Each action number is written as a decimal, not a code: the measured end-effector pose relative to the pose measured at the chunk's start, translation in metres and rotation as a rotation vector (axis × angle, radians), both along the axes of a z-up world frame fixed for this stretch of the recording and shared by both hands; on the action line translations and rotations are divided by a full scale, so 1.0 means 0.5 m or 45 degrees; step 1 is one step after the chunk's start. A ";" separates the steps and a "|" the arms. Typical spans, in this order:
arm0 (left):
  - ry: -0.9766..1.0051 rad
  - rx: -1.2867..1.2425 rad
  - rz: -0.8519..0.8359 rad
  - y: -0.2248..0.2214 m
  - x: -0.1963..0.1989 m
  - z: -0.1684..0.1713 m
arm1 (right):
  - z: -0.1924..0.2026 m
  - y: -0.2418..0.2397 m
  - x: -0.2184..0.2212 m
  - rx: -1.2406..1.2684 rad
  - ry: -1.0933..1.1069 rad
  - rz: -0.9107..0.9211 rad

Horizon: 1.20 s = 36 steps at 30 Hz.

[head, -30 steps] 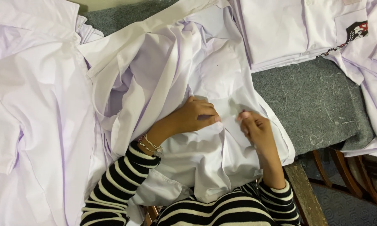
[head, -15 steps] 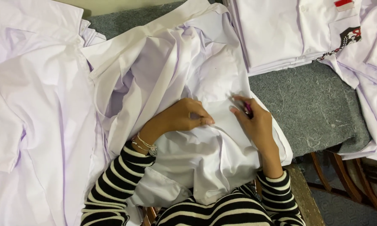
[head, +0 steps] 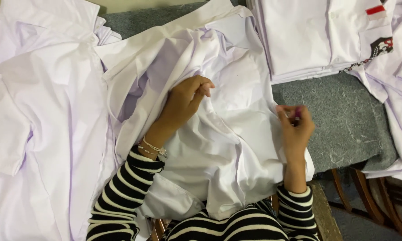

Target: Trimming loose threads from white shirts using thread snips at a finishing station

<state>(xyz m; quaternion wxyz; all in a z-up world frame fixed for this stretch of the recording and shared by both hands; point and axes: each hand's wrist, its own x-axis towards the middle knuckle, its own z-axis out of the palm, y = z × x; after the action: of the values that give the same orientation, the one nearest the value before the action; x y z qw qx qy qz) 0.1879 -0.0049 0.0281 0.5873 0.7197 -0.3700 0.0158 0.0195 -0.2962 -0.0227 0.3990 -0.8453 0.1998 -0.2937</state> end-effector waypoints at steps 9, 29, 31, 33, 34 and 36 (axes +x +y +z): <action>-0.222 0.179 -0.112 0.004 -0.014 0.004 | 0.029 -0.097 -0.011 -0.017 -0.045 -0.032; -0.311 0.636 -0.312 -0.021 -0.042 -0.065 | 0.020 0.020 0.018 -0.294 0.322 0.237; -0.340 0.638 -0.302 -0.021 -0.043 -0.067 | 0.056 0.026 0.016 -0.176 0.289 0.172; -0.365 0.643 -0.293 -0.020 -0.043 -0.069 | 0.063 0.007 0.014 -0.053 0.260 0.108; -0.370 0.639 -0.292 -0.021 -0.044 -0.070 | 0.053 -0.016 0.011 -0.093 0.199 0.123; -0.377 0.634 -0.294 -0.022 -0.043 -0.076 | 0.052 -0.033 0.007 -0.132 0.139 0.135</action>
<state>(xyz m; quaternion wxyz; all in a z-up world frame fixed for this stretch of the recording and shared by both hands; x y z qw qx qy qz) 0.1665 -0.0160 -0.0100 0.3307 0.7845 -0.5232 -0.0375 0.0233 -0.3128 0.0031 0.3582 -0.8890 0.1606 -0.2357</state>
